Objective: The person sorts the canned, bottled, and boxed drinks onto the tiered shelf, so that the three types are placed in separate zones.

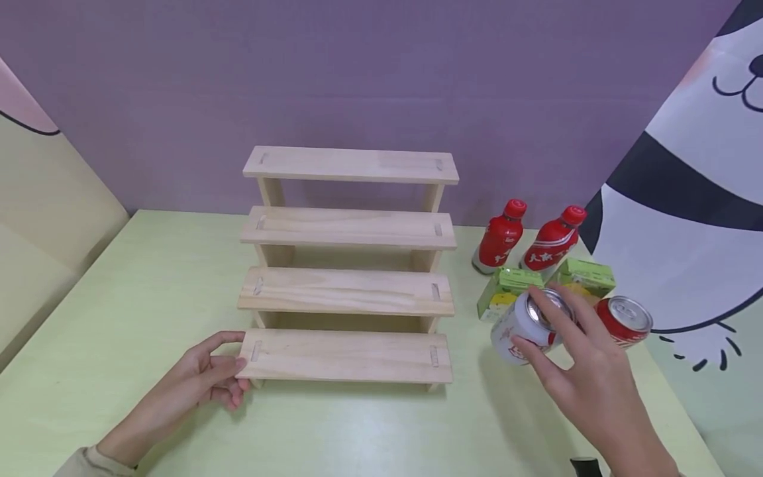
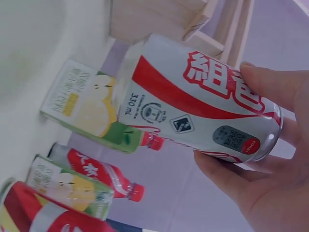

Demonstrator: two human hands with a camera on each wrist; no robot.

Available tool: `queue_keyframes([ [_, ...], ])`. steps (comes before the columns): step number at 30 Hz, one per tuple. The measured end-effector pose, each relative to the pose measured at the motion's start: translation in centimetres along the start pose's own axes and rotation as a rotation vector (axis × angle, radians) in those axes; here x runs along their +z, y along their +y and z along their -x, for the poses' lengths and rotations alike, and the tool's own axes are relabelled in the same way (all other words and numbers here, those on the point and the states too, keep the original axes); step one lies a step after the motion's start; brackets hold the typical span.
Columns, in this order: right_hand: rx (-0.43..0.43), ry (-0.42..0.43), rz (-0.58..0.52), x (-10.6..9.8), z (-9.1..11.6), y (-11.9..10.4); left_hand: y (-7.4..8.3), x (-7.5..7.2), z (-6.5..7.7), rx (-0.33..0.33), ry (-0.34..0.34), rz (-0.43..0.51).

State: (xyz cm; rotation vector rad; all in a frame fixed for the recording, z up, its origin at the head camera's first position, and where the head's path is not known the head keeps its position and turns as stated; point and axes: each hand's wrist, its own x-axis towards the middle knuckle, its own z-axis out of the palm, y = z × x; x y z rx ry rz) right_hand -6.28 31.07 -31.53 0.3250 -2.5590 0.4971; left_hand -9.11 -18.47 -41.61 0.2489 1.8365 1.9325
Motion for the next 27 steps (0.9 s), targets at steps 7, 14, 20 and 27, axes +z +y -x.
queue_keyframes([
  [7, -0.085, 0.097, -0.016, -0.9, -0.5, -1.0, -0.1, 0.1, -0.2, 0.003, -0.005, 0.009],
  [14, -0.087, 0.119, -0.026, -1.7, -1.1, -2.6, -0.1, 0.1, -0.3, 0.004, -0.003, 0.004],
  [20, -0.104, 0.141, -0.040, -2.1, -1.6, -3.5, 0.0, 0.1, -0.4, 0.012, -0.005, 0.009],
  [27, -0.135, 0.170, -0.068, -2.1, -1.8, -4.1, -0.1, -0.1, 0.0, 0.013, -0.009, -0.013],
])
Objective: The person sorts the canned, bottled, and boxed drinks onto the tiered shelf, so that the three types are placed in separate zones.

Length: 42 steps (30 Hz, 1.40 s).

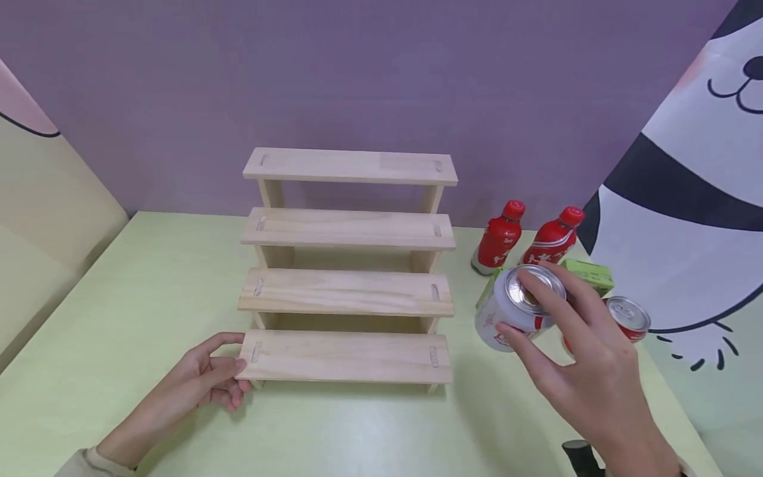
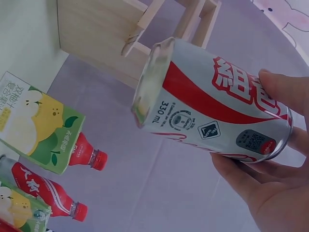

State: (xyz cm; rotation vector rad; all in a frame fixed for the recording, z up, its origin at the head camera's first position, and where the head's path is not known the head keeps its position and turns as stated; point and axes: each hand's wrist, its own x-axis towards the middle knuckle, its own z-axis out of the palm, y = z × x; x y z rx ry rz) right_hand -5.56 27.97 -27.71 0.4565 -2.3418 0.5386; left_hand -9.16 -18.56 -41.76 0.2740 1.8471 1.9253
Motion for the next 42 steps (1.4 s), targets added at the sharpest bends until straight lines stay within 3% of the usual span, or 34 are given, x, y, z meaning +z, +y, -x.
queue_keyframes([
  [7, -0.029, 0.061, -0.014, -0.2, -0.8, -0.8, 0.2, -0.1, -0.1, 0.032, -0.004, -0.004],
  [14, -0.039, 0.088, -0.037, 0.2, -1.4, -1.4, 0.1, 0.1, -0.1, 0.016, 0.007, -0.011],
  [23, -0.127, 0.179, -0.092, 1.2, -3.0, -2.0, -0.2, -0.1, 0.1, 0.023, -0.011, 0.008],
  [31, -0.198, 0.289, -0.207, 2.5, -4.6, -3.1, -0.6, -0.1, -0.1, 0.029, -0.009, 0.005],
  [42, -0.254, 0.273, -0.308, 3.9, -7.0, -4.1, -0.5, 0.2, 0.5, 0.015, 0.010, 0.006],
])
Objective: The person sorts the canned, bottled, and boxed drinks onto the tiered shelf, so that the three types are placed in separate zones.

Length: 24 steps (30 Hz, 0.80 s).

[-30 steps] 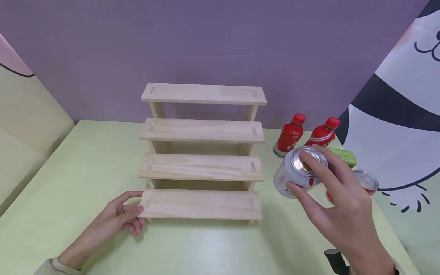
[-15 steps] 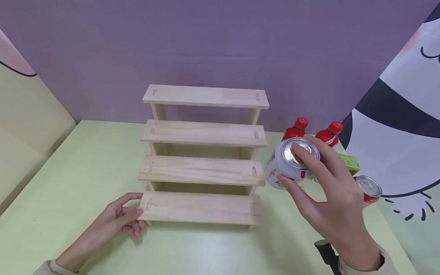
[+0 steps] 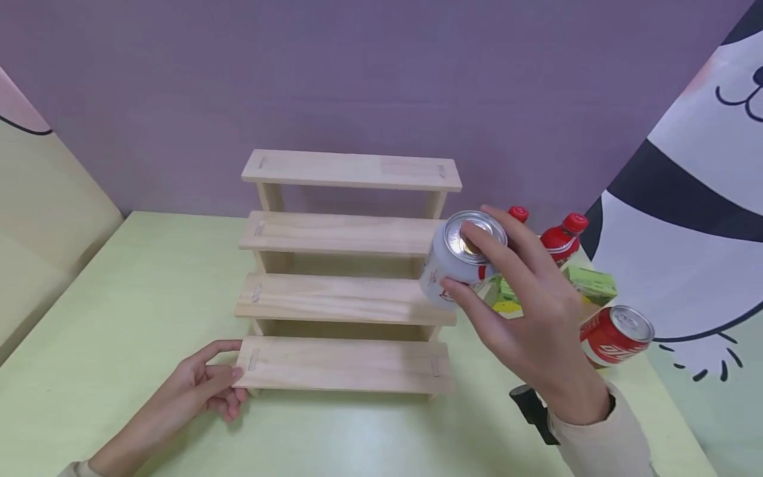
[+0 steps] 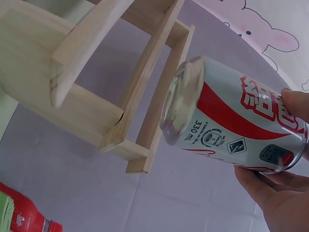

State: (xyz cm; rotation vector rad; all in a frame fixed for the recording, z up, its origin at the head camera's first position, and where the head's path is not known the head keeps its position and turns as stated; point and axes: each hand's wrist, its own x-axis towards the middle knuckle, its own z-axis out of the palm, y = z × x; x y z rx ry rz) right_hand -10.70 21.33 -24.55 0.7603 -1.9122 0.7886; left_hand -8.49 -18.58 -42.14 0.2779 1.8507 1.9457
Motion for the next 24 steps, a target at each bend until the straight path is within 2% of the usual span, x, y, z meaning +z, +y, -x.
queue_keyframes([
  [10, 0.017, -0.025, -0.013, 1.8, -2.1, 0.3, 0.1, 0.0, 0.2, 0.000, -0.004, 0.018],
  [17, 0.014, -0.077, -0.049, 2.8, -3.9, 0.1, 0.0, 0.0, 0.1, 0.020, -0.008, 0.022],
  [24, -0.010, -0.050, -0.097, 4.3, -5.5, 0.0, -0.1, 0.1, 0.1, 0.019, 0.004, 0.021],
])
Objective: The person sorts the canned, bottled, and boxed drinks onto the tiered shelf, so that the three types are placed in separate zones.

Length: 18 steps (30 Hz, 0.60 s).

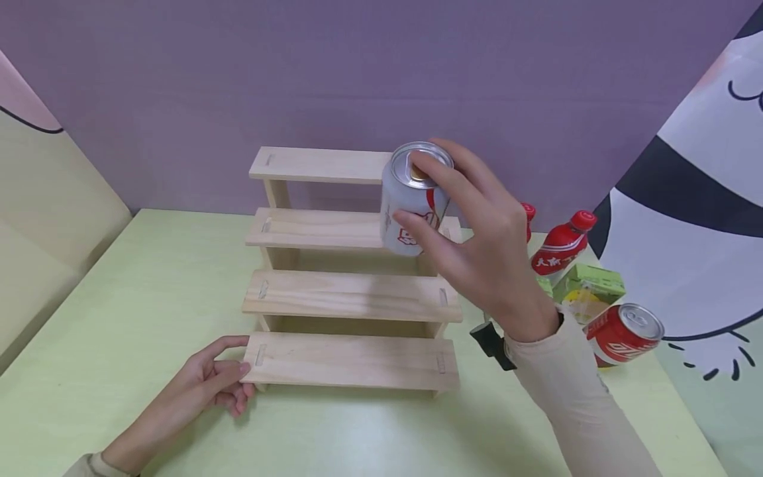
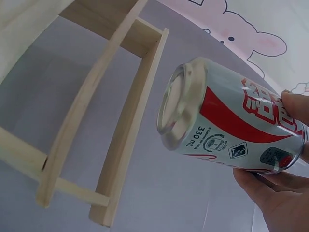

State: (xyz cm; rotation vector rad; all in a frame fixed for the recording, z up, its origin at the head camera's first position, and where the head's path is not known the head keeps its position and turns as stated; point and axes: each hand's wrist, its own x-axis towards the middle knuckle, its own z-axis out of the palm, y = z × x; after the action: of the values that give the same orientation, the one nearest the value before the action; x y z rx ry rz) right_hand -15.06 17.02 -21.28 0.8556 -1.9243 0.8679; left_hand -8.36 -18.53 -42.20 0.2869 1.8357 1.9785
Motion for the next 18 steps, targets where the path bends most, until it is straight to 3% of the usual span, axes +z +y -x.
queue_keyframes([
  [8, -0.058, 0.049, -0.064, 1.6, -2.0, 0.3, -0.2, -0.2, -0.4, 0.032, -0.012, 0.002],
  [18, -0.018, 0.047, -0.103, 3.5, -3.5, 1.2, -0.7, -0.3, -1.1, -0.007, 0.001, 0.001],
])
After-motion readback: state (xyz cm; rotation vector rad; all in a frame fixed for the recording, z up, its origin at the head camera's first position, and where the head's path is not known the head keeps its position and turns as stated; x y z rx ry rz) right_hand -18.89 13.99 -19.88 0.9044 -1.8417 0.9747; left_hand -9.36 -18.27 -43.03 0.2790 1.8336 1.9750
